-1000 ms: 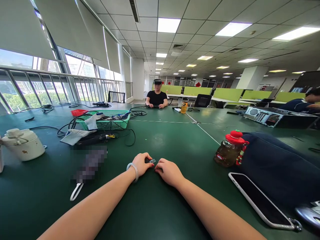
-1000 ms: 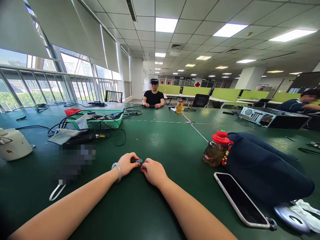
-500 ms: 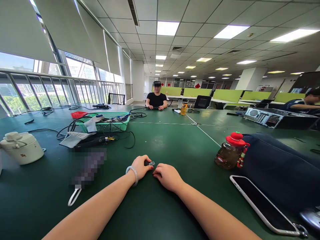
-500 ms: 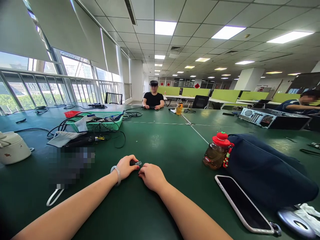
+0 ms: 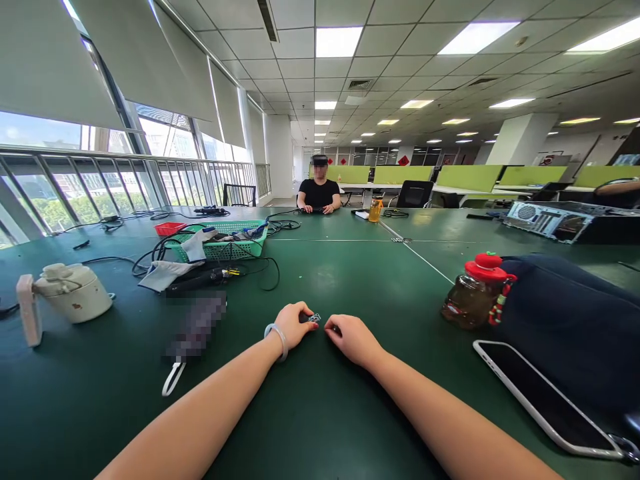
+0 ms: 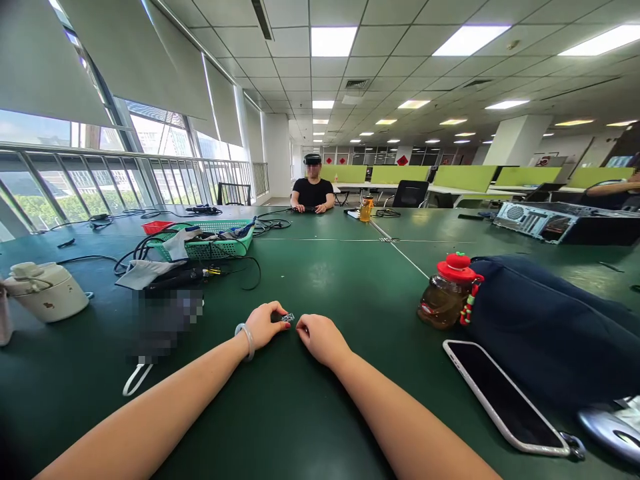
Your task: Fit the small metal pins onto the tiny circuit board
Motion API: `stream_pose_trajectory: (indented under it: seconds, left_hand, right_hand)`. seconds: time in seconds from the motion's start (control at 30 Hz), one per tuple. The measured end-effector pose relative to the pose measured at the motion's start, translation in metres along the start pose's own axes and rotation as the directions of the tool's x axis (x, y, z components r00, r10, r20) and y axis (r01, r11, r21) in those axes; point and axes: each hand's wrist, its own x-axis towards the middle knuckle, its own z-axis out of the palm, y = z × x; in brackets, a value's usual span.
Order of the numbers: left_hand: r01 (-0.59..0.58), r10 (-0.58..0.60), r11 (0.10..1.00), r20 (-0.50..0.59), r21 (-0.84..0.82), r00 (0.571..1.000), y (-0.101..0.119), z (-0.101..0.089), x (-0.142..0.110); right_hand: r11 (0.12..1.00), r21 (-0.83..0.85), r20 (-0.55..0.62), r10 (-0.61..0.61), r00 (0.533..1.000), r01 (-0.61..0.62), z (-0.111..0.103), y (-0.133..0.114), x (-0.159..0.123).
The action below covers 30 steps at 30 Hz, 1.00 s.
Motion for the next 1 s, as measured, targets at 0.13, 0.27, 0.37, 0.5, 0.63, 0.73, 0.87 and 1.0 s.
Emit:
stream_pose_trajectory:
  seconds: [0.13,0.27,0.37,0.5,0.63,0.73,0.87,1.0]
  left_hand:
    - [-0.019,0.019,1.000,0.032,-0.008,0.999,0.005,-0.002,-0.002]
    - [-0.040,0.040,0.999,0.034,0.001,0.999,0.006,-0.002,-0.004]
    - [-0.057,0.057,0.998,0.025,-0.019,0.998,0.004,0.000,-0.004]
    - [-0.079,0.086,0.987,0.044,-0.137,0.995,0.003,0.003,-0.004]
    - [-0.080,0.121,0.925,0.088,-0.371,0.989,0.005,0.006,-0.005]
    - [-0.051,0.127,0.861,0.117,-0.505,0.985,0.005,0.007,-0.005]
    - [-0.034,0.135,0.800,0.124,-0.599,0.983,0.005,0.007,-0.004]
    - [-0.010,0.136,0.753,0.141,-0.658,0.981,0.006,0.006,-0.004]
  right_hand:
    - [0.996,0.090,-0.071,0.013,0.997,-0.006,0.001,0.003,0.002]
    - [0.996,0.085,-0.081,0.005,0.997,0.002,0.002,0.003,0.002]
    - [0.996,0.082,-0.087,0.024,0.996,-0.017,0.001,0.002,0.002]
    - [0.993,0.115,-0.156,0.015,0.988,0.003,-0.003,-0.001,0.000]
    - [0.986,0.158,-0.208,-0.027,0.978,0.061,-0.006,-0.003,-0.001]
    - [0.982,0.163,-0.235,-0.053,0.970,0.093,-0.006,-0.004,-0.002]
    - [0.977,0.166,-0.282,-0.082,0.956,0.133,-0.007,-0.005,-0.003]
    - [0.981,0.128,-0.289,-0.105,0.951,0.148,-0.009,-0.007,-0.004]
